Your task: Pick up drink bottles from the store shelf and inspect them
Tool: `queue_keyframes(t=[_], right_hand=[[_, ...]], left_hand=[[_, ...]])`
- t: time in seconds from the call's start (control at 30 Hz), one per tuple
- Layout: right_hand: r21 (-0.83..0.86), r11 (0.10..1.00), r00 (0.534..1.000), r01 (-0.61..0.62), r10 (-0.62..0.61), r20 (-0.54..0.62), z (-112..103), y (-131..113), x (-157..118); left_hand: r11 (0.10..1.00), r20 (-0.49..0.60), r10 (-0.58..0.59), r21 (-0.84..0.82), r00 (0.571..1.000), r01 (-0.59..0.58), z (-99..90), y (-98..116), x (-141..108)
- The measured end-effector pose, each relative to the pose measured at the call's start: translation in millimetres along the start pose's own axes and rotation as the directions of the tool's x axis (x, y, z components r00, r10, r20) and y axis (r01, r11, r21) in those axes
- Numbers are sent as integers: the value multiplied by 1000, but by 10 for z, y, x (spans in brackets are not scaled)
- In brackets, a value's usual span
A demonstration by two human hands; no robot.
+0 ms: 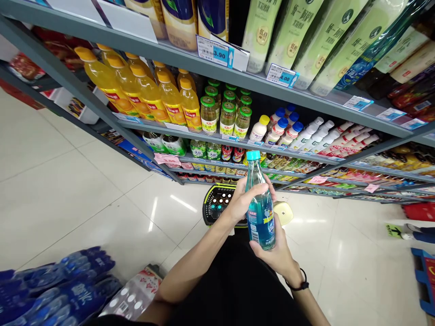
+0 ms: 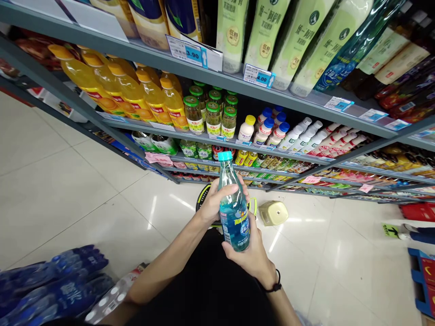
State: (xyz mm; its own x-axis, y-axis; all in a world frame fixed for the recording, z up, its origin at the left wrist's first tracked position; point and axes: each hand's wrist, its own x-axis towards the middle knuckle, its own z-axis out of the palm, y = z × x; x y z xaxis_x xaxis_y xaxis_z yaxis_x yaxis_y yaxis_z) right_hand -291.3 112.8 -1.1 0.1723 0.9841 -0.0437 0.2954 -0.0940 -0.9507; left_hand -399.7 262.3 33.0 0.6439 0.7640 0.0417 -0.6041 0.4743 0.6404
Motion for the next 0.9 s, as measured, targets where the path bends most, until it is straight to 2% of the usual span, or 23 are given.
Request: queue_keyframes(t=[0.3,0.57,0.9], right_hand=[[-79,997,1000,-6,5,-7,-7,-17,2],[-101,995,1000,-7,7,-6,-32,38,-35],[-77,997,999,-28,29,14,-37,17,-58]], left_hand=[[998,-50,-48,-37,998,46,-13,-50,-5],[999,45,-2,-50,999,4,-54,-107,-27],[998,47,31,-53,998,-28,-20,-70,-33]])
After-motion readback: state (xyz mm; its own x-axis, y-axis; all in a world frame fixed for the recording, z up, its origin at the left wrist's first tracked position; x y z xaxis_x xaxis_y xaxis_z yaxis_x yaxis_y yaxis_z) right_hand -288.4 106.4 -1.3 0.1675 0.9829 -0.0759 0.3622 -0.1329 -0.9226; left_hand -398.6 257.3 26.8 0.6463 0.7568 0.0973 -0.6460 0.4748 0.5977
